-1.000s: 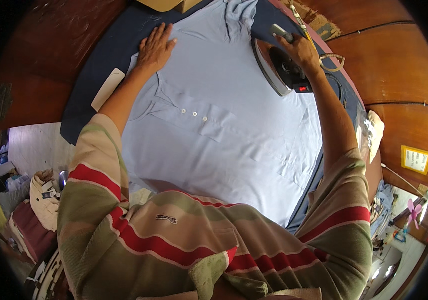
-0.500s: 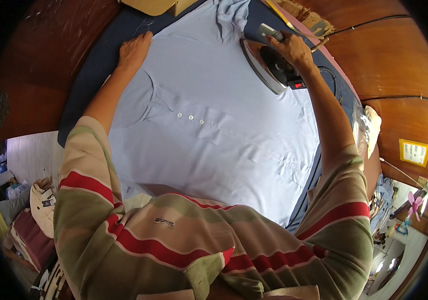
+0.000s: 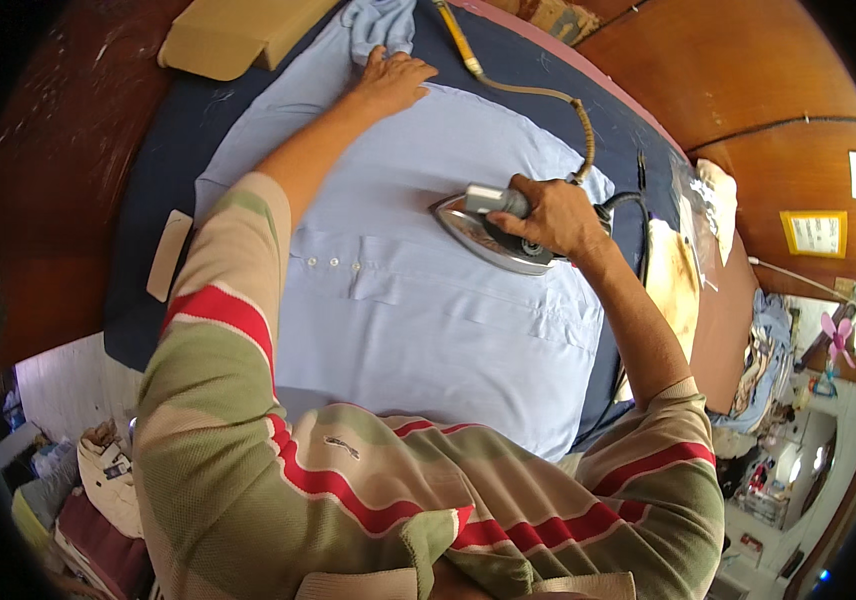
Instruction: The person irons a blue shirt by moving an iron across its surface, pressing different sections, and smoothing the fabric by hand on a padded worktable.
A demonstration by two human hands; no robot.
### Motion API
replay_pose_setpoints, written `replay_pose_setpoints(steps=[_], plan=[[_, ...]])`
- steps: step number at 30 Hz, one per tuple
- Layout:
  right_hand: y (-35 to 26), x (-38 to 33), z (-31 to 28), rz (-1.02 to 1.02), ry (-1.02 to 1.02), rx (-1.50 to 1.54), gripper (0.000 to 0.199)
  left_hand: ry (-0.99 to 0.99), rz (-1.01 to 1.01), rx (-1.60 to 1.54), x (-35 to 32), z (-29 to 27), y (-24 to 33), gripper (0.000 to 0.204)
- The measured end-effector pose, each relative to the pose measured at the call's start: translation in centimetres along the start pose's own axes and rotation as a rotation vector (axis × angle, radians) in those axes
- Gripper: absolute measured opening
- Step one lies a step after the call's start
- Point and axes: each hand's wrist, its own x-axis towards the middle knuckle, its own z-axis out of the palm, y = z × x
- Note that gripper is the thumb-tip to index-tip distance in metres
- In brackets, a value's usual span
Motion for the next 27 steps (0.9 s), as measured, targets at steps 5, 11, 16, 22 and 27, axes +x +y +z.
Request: replay_pose_setpoints(steps=[5, 11, 16, 22, 27], plan=[[6.5, 1.3, -1.7, 0.385, 0.127, 0.082, 0.061, -0.385, -0.006, -0.041, 3.4, -1.7, -0.6, 0.024], [11.5, 5.0, -1.6, 0.283, 0.29, 0.123, 0.064, -0.607, -0.064, -0.177, 5.9, -1.3, -1.7, 0.016], [9.3, 8.0, -1.8, 0.217, 0.309, 0.089, 0.063, -0.605, -0.034, -0.121, 7.1, -0.9, -2.6, 0.022], [6.4, 11.1, -2.1, 0.129, 0.299, 0.039, 0.064, -0.606, 0.035, -0.039, 6.3, -3.3, -3.7, 0.025], [3.6, 12.9, -1.7, -0.061, 0.285, -0.016, 0.06, -0.54, 0.047, -0.068, 5.9, -2.6, -4.5, 0.021]])
